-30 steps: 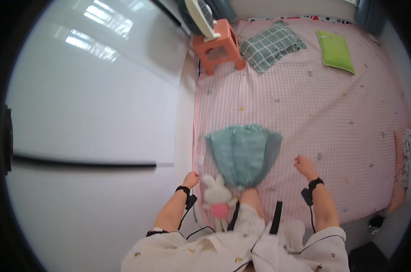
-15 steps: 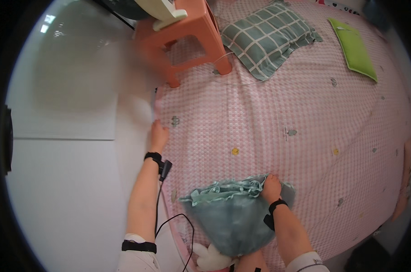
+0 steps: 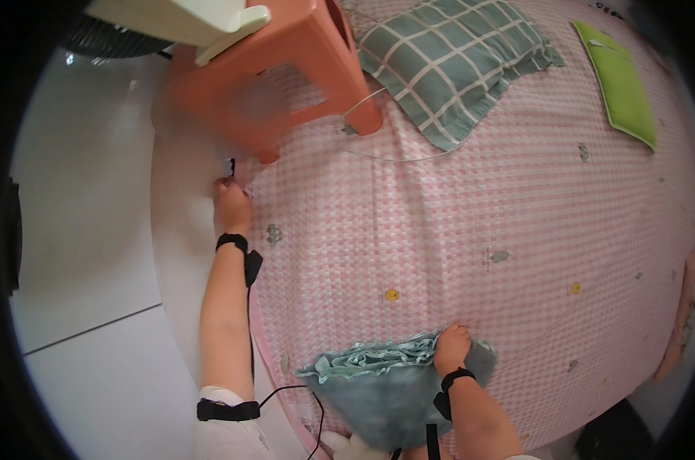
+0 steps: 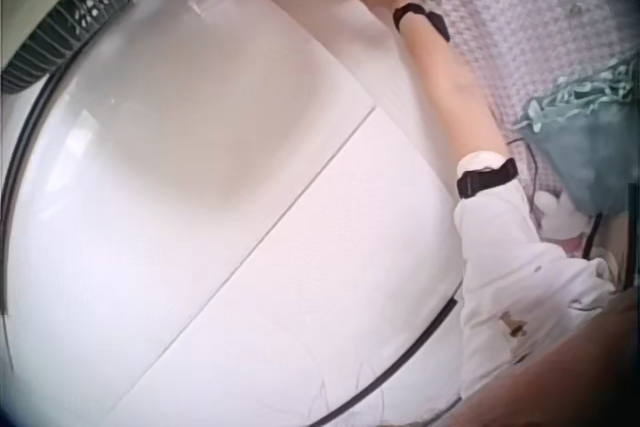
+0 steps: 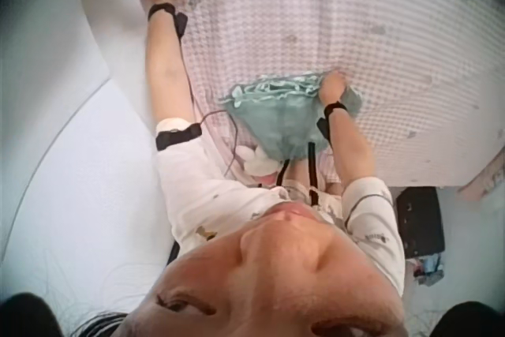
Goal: Sweeping the floor and then making a bed by straightening pillows and blankets.
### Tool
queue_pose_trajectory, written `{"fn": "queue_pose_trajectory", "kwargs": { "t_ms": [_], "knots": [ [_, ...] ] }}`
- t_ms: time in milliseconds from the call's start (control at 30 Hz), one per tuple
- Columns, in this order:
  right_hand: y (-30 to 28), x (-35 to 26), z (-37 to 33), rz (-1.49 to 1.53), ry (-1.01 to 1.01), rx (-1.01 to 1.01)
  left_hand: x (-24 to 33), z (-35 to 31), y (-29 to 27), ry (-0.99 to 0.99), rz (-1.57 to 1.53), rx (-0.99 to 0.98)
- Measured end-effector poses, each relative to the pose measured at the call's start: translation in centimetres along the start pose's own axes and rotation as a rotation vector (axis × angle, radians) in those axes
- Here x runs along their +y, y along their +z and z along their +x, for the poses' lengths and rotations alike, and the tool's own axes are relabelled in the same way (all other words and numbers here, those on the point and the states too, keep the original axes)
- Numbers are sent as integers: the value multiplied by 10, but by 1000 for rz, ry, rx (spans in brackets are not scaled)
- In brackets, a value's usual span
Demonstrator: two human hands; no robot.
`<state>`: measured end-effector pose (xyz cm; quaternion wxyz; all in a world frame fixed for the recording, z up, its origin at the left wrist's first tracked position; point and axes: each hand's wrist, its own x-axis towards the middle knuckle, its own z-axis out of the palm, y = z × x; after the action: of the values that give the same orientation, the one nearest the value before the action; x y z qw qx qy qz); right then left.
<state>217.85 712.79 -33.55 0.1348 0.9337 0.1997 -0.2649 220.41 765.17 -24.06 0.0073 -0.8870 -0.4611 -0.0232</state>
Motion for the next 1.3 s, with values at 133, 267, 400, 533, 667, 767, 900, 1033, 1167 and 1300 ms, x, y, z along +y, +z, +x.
{"fn": "queue_pose_trajectory", "kwargs": {
  "t_ms": [133, 267, 400, 533, 667, 767, 900, 1033, 1167, 1300],
  "knots": [
    [-2, -6, 0, 28, 61, -39, -16, 5, 13, -38, -248, -4],
    [-6, -7, 4, 28, 63, -71, -19, 5, 31, -260, -231, -195],
    [-13, -6, 0, 31, 71, -81, -29, -4, 35, -189, -374, -161],
    [-13, -7, 1, -15, 47, -108, -9, -6, 21, -357, -622, 43],
    [-15, -8, 1, 4, 64, -120, -11, 4, 26, -524, -890, -331],
    [-21, -12, 0, -1, 84, -95, -18, 12, 38, -208, -441, -91],
    [-24, 4, 4, 21, 89, -167, 8, 5, 0, 11, -83, 77],
    [-40, -3, 3, 28, 87, -228, 0, 3, -5, 99, 117, 40],
    [-21, -8, 1, 35, 90, -130, -2, 18, 53, 46, 139, 112],
    [-22, -18, -2, 43, 65, -84, -20, 32, 79, -188, 267, 104]
  ]
}}
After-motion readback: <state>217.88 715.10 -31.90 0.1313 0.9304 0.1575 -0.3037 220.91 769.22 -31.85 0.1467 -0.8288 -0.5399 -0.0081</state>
